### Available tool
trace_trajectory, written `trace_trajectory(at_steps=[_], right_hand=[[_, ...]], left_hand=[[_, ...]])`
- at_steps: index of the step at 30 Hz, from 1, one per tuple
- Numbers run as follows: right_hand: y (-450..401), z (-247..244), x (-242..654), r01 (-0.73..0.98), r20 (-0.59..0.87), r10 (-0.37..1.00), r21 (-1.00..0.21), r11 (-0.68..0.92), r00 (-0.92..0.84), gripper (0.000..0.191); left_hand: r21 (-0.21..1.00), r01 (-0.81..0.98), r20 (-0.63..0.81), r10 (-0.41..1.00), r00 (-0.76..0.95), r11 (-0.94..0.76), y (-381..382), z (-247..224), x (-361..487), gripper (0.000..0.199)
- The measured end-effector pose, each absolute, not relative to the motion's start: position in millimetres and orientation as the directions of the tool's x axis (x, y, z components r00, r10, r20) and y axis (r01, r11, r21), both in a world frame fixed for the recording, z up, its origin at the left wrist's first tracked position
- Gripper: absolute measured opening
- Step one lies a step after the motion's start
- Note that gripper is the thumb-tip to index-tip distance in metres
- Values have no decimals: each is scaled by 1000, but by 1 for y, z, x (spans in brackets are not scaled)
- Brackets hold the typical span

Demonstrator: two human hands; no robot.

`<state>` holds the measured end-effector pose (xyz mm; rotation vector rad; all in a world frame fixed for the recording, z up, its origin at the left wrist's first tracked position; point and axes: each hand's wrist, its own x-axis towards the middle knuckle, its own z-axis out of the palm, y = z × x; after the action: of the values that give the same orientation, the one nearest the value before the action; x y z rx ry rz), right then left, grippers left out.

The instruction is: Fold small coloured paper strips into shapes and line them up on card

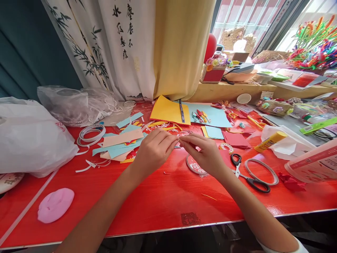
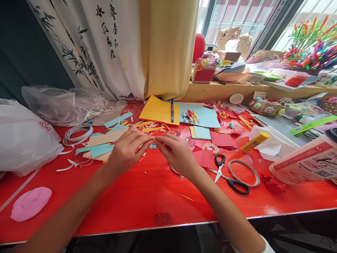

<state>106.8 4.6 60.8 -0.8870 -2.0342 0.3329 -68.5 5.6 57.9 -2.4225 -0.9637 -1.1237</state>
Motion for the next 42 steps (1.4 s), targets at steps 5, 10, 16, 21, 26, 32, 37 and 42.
trace_trajectory(at_steps=[5,10,16,21,26,32,37,42], right_hand=[[5,62,106,463,623,679,-505,728,-388,16],[6,60,107,471,643,663,-482,739,-383,15],[9,57,108,465,651,628,-439,769,-426,16],[8,58,107,477,660,618,-416,774,-427,16],[8,58,107,489,653,625,-415,767,-427,16],[10,56,108,487,638,627,-415,769,-446,17],[11,55,108,479,608,651,-450,754,-455,16],[10,56,107,469,594,680,-497,730,-430,15]], left_hand=[[13,673,770,436,465,-740,6,58,-68,17],[12,658,779,420,466,-753,7,58,-69,17],[-94,670,774,370,515,-736,7,57,-71,17],[-87,669,766,380,519,-738,7,57,-71,17],[-72,662,770,380,512,-746,8,56,-71,17],[-196,698,715,387,582,-688,8,56,-70,19],[-226,716,735,366,570,-660,7,53,-67,19],[-185,711,758,362,542,-678,8,51,-67,18]])
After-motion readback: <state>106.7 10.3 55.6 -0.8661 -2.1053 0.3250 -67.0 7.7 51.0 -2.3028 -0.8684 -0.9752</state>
